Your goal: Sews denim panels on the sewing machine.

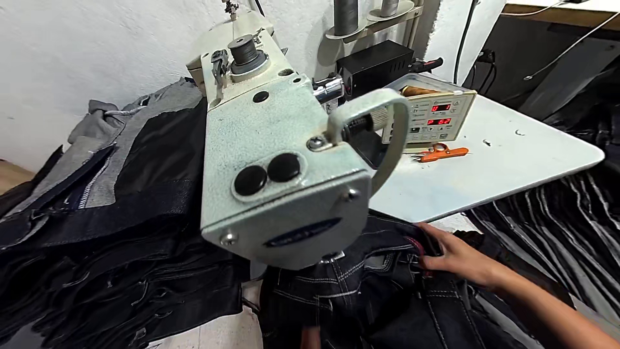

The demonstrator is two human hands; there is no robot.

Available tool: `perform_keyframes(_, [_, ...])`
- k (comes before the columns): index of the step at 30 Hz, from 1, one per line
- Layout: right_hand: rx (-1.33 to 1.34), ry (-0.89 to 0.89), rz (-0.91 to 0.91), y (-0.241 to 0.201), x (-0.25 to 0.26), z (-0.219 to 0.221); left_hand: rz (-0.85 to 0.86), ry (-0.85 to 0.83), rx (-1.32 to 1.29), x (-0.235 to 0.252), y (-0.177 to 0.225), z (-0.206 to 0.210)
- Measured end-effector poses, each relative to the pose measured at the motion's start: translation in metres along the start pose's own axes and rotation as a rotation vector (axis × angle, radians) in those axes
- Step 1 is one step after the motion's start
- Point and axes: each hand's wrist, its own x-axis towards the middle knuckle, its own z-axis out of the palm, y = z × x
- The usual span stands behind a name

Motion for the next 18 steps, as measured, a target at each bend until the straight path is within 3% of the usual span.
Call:
perform_keyframes(1, [0.123,0.036,-0.001,0.003,0.002,0.007,-0.047,0.057,-0.163,0.011,0.002,0.014])
perform_keyframes(4, [0.514,0.049,-0.121,0.009,-0.004,0.017,-0.033,0.436,-0.478,0.051,0.018,0.040])
perform_keyframes(6, [0.541,-0.064,-0.253,0.008,-0.018,0.008,-0.071,0.577,-0.560,0.057,0.038,0.029])
perform_keyframes(9, [0.381,-0.175,-0.324,-0.009,-0.044,-0.011,-0.270,0.595,-0.635,0.048,0.061,-0.007])
perform_keyframes(12, [0.296,0.022,-0.149,-0.029,-0.039,-0.005,-0.412,0.605,-0.711,0.062,0.054,-0.018])
perform_keyframes(15, [0.329,0.181,-0.090,-0.049,-0.014,0.006,-0.341,0.643,-0.690,0.099,0.043,-0.019])
perform_keyframes(18, [0.337,0.222,-0.116,-0.062,0.003,0.002,-0.247,0.605,-0.636,0.120,0.040,-0.027])
